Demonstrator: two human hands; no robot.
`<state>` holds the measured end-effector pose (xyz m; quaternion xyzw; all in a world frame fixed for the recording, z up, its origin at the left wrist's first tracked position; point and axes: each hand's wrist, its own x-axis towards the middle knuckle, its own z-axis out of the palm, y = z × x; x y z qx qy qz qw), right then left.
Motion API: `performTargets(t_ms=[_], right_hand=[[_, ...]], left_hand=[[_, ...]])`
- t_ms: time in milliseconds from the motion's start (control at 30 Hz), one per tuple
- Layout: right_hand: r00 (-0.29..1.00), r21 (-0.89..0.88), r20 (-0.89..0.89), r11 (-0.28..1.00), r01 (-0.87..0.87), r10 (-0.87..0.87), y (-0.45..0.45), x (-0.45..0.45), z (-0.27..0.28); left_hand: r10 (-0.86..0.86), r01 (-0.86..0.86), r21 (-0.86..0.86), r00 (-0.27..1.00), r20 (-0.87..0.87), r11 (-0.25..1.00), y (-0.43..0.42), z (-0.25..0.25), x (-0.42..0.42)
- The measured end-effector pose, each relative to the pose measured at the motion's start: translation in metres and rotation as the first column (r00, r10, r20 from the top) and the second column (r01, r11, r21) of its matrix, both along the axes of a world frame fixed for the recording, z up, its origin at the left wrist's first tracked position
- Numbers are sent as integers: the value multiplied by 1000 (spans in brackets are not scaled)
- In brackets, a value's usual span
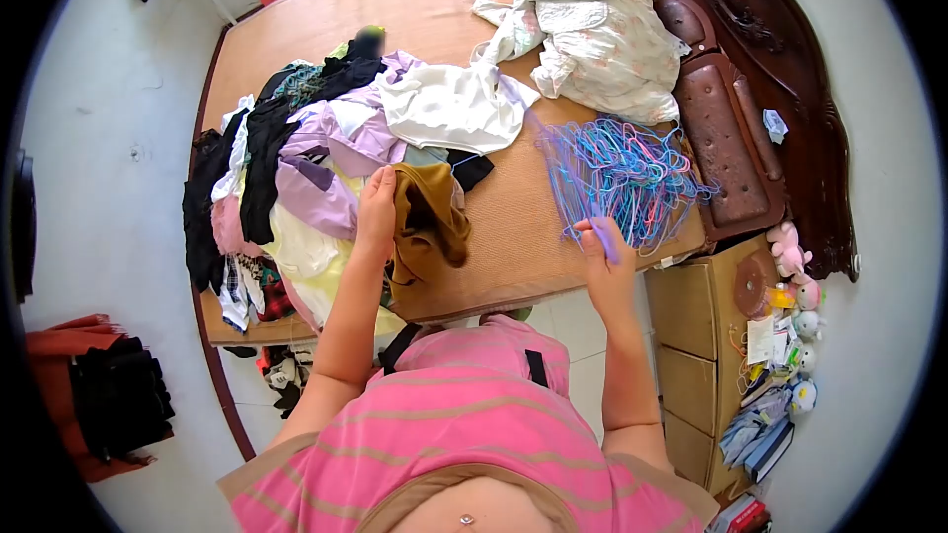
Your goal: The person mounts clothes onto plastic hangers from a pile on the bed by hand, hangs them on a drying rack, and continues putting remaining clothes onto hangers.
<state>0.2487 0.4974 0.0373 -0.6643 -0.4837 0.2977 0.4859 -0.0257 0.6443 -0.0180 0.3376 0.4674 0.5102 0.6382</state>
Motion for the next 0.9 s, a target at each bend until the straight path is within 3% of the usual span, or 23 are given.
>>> performTargets(t_ms=[33,133,200,233,333,400,500,567,600,667,733,800,900], right_hand=[[988,-70,-156,998,8,-19,-9,-2,5],[994,-128,-24,986,-109,106,-27,-10,8],[981,-190,-112,966,-176,157,-39,-18,9],[960,-245,-202,940,-240,192,-42,-24,10],[934,-225,-216,916,-331,285,-42,-43,12],[921,-204,-209,907,-369,328,-38,-53,8],[941,-221,-190,922,-319,281,-20,-67,-8],[944,-239,-310,952,-193,114,0,-74,-26],[945,-237,-308,953,-189,111,9,-78,-33],[945,-89,-312,987,-135,101,24,-83,-41],[942,-62,-329,994,-88,63,30,-81,-7],[922,42,-387,999,7,9,38,-77,5],[917,147,-397,984,101,-35,29,-73,19]], left_hand=[[40,-38,44,997,-58,998,2,-7,-2],[131,-123,77,986,-107,989,8,-16,-7],[202,-195,84,976,-77,977,10,-15,-9],[205,-199,82,976,-78,977,10,-15,-8],[222,-206,138,968,-114,969,7,-13,1],[159,-101,218,950,-267,971,-2,-14,10],[31,41,304,973,-228,952,-25,-10,31],[-45,99,297,982,-184,950,-50,7,44],[-97,137,292,984,-147,947,-61,7,50],[-190,189,178,982,-12,966,-79,7,56],[-219,209,160,975,47,965,-83,9,55],[-85,159,272,960,-265,949,-79,16,43],[-87,167,238,945,-315,957,-73,10,29]])
